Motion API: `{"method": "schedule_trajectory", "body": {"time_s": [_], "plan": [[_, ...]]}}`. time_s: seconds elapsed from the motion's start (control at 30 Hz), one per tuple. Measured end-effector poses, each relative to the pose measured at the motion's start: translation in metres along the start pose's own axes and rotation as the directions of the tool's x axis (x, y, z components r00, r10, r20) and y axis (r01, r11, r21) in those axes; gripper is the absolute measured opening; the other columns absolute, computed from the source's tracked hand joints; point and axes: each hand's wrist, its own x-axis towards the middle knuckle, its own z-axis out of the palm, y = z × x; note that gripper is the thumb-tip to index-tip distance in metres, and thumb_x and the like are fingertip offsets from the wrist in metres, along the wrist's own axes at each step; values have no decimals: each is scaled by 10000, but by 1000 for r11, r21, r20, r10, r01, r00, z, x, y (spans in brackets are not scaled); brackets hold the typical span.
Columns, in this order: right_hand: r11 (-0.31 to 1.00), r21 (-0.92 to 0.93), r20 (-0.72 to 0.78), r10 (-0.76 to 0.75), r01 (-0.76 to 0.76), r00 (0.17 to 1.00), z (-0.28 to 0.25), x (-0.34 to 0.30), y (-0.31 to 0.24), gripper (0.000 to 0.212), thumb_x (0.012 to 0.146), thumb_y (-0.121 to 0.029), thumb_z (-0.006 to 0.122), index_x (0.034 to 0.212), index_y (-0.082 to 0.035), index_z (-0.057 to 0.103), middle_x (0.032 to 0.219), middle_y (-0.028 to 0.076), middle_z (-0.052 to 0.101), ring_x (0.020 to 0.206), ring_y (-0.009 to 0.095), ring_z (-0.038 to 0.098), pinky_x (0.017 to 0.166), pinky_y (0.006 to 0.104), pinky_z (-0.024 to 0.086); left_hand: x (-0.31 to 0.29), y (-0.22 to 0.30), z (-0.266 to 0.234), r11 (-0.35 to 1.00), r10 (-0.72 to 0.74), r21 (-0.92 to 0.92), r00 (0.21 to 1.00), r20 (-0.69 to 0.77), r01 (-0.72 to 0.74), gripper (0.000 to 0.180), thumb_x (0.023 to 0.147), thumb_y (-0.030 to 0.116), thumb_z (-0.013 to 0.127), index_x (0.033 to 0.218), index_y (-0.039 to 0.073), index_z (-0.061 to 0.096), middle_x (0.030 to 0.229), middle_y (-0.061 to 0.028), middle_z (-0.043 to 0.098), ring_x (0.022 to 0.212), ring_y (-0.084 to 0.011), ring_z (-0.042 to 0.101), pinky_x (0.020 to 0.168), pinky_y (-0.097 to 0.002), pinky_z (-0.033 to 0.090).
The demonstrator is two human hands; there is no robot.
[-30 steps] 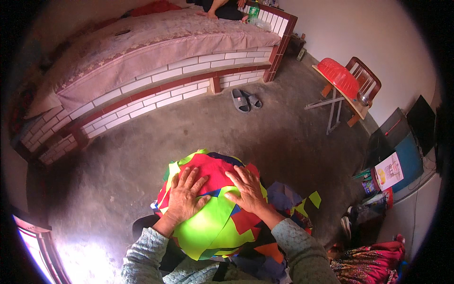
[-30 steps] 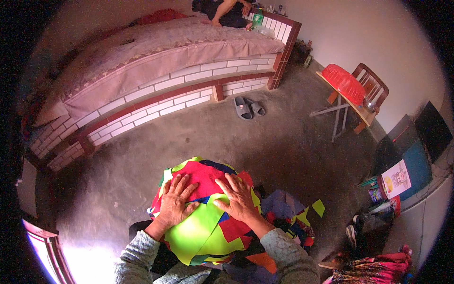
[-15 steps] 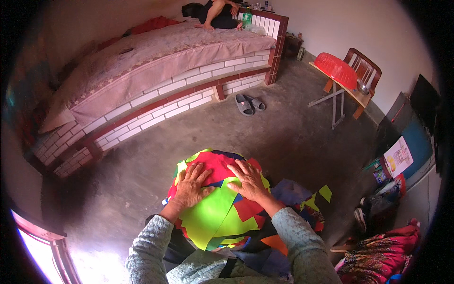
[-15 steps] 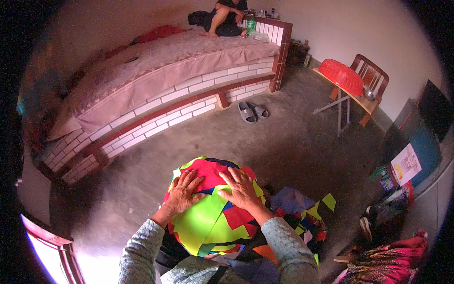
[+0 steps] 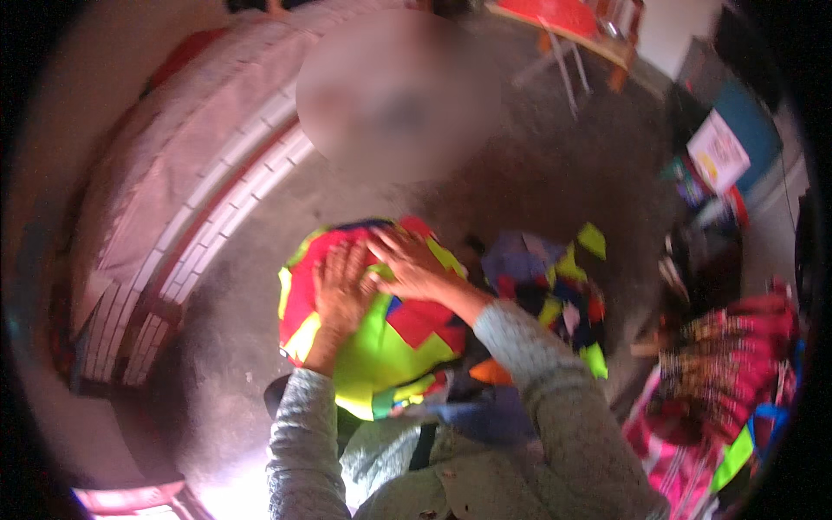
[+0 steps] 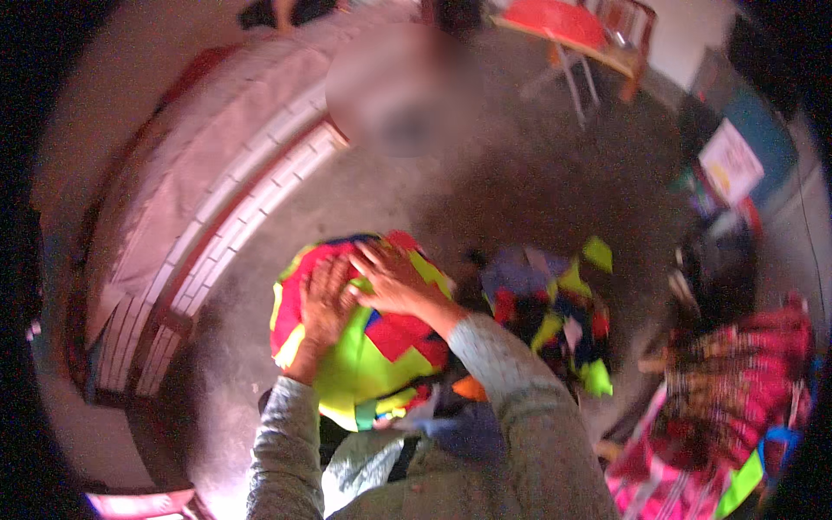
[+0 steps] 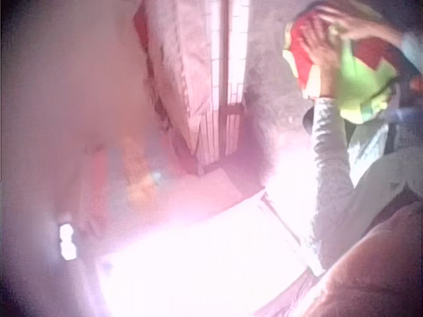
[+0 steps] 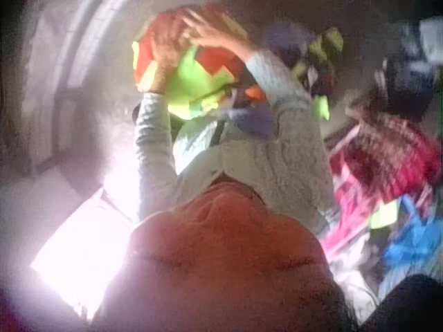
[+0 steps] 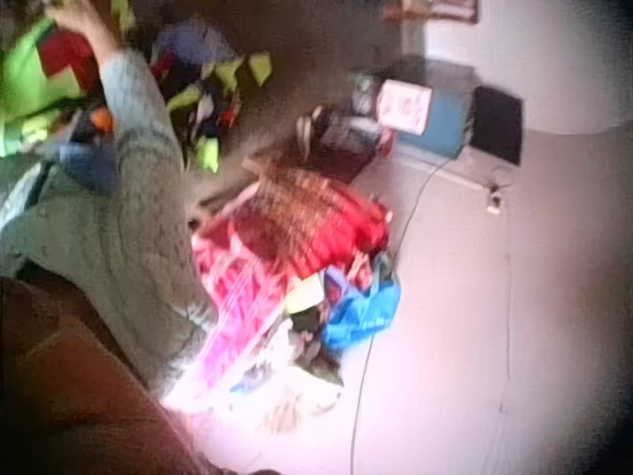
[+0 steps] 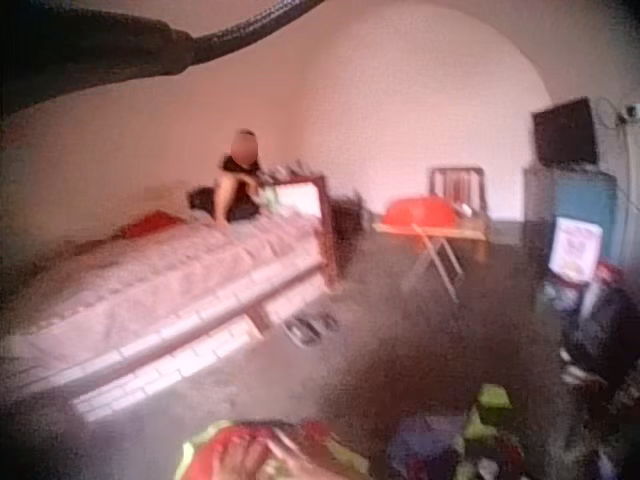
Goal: The person sits on the floor and assembles a spherical object by attaching colorful fabric pieces to its surface. They repeatedly pick up individual pieces, press them onto the ball, and adjust their placement by hand.
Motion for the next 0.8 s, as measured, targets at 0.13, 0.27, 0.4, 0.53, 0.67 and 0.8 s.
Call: {"method": "schedule_trajectory", "body": {"time_s": [0.13,0.27,0.4,0.53,0.67,0.8], "plan": [[995,97,-11,20,-18,1000,-7,7,-11,827,788,-472,641,1455,-145,277,1442,203,353,1318,372,348,1094,520,241,-2,-13,-1,995,-2,98,999,35,-2,600,938,480,420,1448,178,327,1488,-127,318,1373,-323,291,1110,-552,174],[1000,-1,22,16,-16,1000,-15,6,-6,833,741,-434,699,1435,-153,335,1402,209,387,1274,400,389,1073,534,276,2,-5,0,996,-8,92,999,31,5,614,926,527,409,1425,170,370,1487,-127,318,1367,-334,302,1106,-556,188],[1000,-15,27,2,-2,1000,-11,8,-4,741,775,-456,650,1392,-132,399,1401,200,397,1281,368,388,1062,515,279,3,-2,-4,995,-34,91,997,71,27,622,941,533,366,1441,164,334,1508,-119,282,1402,-317,236,1123,-544,139],[1000,-7,37,-4,4,999,-9,10,-6,734,774,-450,650,1388,-129,406,1409,188,392,1300,341,376,1072,504,262,1,-3,-7,997,-54,61,995,89,49,634,941,555,338,1439,163,338,1512,-128,274,1406,-317,227,1131,-533,116],[999,-35,70,30,-28,997,-9,10,-6,746,760,-423,672,1393,-136,401,1426,173,376,1314,328,361,1070,504,265,1,-1,-8,997,-74,38,991,111,71,637,943,565,319,1433,159,345,1513,-134,269,1413,-312,213,1135,-529,106],[1000,-3,54,-1,1,999,-10,8,-4,772,747,-403,692,1405,-143,384,1424,171,372,1315,340,357,1061,517,273,0,-1,-6,997,-76,42,992,103,72,640,935,567,329,1431,162,347,1512,-136,271,1414,-307,211,1135,-536,103]]}}
